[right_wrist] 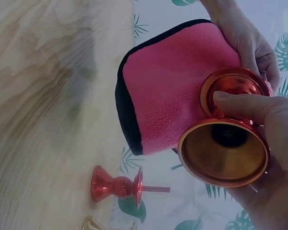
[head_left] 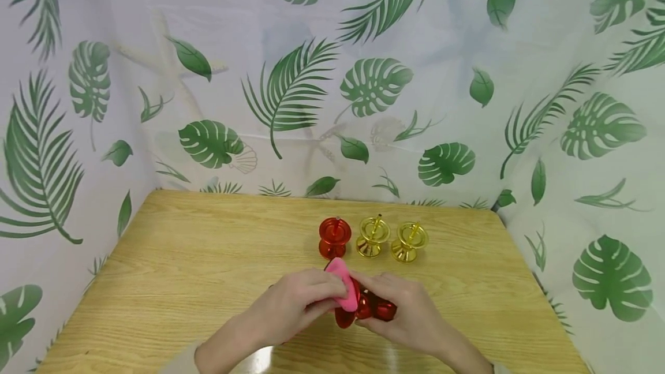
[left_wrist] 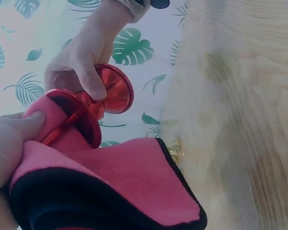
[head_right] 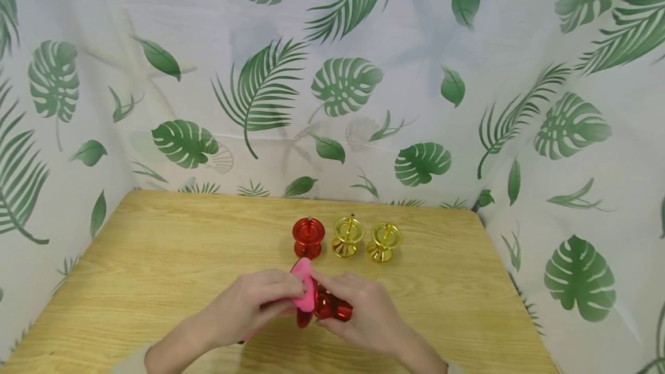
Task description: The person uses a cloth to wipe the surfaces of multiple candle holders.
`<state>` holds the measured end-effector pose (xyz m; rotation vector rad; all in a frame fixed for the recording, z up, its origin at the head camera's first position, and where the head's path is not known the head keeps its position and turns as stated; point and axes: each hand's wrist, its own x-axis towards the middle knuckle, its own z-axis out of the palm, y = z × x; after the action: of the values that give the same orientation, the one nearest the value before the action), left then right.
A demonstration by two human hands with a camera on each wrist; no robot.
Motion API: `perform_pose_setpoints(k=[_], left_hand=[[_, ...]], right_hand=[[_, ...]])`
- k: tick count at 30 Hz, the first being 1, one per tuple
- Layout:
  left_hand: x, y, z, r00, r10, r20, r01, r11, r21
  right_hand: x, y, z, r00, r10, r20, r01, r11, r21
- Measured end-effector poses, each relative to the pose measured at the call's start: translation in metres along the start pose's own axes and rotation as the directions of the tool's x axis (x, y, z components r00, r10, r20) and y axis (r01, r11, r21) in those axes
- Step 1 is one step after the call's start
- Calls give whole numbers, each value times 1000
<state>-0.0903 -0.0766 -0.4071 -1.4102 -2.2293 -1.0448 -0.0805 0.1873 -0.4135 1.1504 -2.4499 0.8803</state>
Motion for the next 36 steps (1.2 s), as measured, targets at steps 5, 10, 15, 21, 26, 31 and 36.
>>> perform_pose_setpoints(k=[5,10,15,21,26,31,36], left_hand=[[0,2,-7,999,-21,-24,20,999,-25],[-2,0,-16,998,-14,-55,13,1000,-1],[-5,-3,-22,996,4,-90,-1,999,36],[-1,-2,-17,994,58,-97,-54,998,38],[2,-1,-6,997,48,-59,-45,998,54],[2,0,0,999,44,-18,-42,993,106],[1,-4,-5,999,8,-48,-6,998,60]], right_hand=[[-1,0,-2,998,50,27,-51,998,33],[-1,1,-5,996,82,31,-83,995,46],[-3,2,-7,993,115,36,-117,992,40],[-2,3,-6,995,98,27,-99,995,29],[-1,5,0,999,53,10,-53,999,11],[-2,6,4,999,48,5,-48,999,23],[-3,5,5,997,74,16,-75,996,55]])
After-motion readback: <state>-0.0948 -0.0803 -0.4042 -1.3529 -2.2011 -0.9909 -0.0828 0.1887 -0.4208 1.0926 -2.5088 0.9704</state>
